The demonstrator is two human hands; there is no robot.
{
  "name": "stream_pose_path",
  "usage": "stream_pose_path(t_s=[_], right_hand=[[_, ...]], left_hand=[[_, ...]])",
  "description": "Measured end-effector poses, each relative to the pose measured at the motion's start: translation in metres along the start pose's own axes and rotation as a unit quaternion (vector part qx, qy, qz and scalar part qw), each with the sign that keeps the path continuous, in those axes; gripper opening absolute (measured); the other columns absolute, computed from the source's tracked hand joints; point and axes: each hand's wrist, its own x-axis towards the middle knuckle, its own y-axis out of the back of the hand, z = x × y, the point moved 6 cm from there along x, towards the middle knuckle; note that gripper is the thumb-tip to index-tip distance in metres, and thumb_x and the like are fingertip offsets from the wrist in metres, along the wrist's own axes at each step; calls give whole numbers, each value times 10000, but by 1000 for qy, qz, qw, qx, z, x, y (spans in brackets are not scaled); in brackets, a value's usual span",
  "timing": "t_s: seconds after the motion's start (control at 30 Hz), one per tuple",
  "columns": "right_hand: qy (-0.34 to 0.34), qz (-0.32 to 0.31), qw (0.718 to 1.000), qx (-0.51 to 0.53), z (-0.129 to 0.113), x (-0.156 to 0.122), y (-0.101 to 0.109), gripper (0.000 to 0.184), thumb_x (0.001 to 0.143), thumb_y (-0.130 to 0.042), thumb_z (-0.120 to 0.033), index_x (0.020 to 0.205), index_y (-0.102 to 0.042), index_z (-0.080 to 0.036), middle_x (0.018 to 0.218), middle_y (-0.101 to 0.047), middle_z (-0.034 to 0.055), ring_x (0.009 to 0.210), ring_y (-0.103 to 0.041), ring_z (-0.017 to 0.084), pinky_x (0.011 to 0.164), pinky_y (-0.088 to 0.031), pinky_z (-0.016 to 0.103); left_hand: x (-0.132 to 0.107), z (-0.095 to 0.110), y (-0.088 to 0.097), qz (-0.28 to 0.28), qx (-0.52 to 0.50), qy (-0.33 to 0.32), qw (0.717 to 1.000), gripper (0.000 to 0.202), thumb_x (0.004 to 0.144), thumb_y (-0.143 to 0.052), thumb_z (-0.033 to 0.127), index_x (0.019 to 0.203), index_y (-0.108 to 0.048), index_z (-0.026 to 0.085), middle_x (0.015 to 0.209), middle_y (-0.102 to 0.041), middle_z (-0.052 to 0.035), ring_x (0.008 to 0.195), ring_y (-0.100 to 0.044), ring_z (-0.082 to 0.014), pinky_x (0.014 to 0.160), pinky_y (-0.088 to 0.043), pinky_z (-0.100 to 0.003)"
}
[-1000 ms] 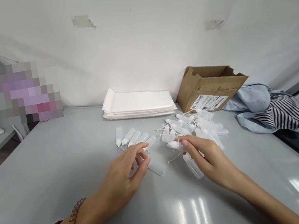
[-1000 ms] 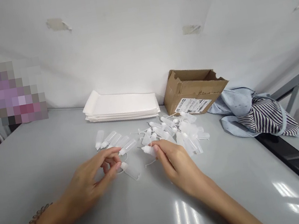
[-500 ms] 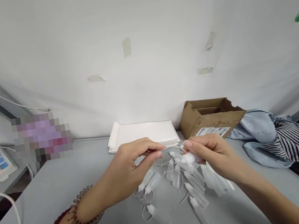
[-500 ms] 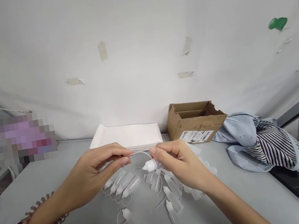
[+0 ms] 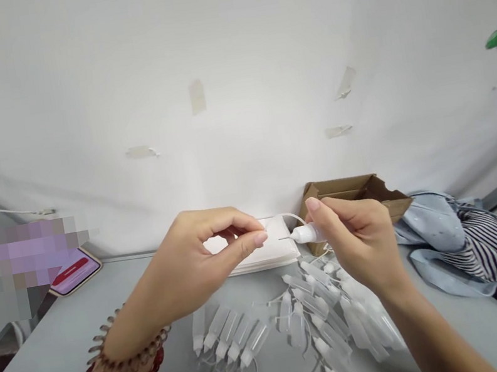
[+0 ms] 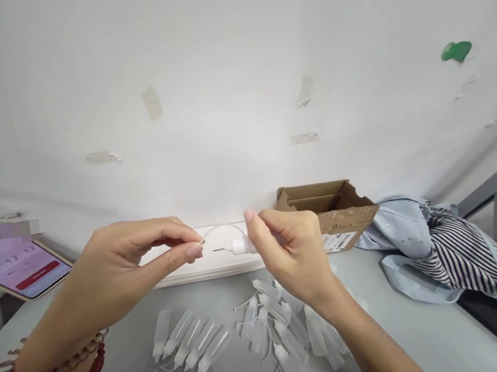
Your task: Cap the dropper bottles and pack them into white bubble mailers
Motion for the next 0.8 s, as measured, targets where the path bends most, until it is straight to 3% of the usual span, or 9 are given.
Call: stream_pose_path(t_s=[0.2, 0.4, 0.8], right_hand=[[13, 16, 1000, -17, -4, -7, 3, 420, 927, -483, -249, 520, -424, -166, 472, -269, -65, 438, -248, 48, 400, -193, 218], [23, 14, 1000, -8, -3, -8, 4, 405, 927, -485, -241, 530, -480, -160, 458, -303, -64, 421, -275, 47, 391, -207, 219], [15, 36, 999, -3, -3, -10, 8, 400, 931, -482, -248, 543, -516, -160, 455, -355, -59, 420, -301, 51, 397, -226, 221]], left_hand=[[-7, 5, -13, -9, -2, -9, 1000, 119, 830, -669, 148, 784, -704, 252, 746, -712, 112, 664, -630, -37, 588, -466, -72], [-6, 12, -18, 5, -22, -33, 999, 133, 843, -653, 116, 823, -699, 239, 765, -716, 118, 674, -634, -19, 641, -468, -53], [-10, 15, -18, 6, -21, -38, 999, 108, 844, -663, 138, 818, -698, 237, 766, -716, 111, 676, -637, -27, 632, -474, -64]])
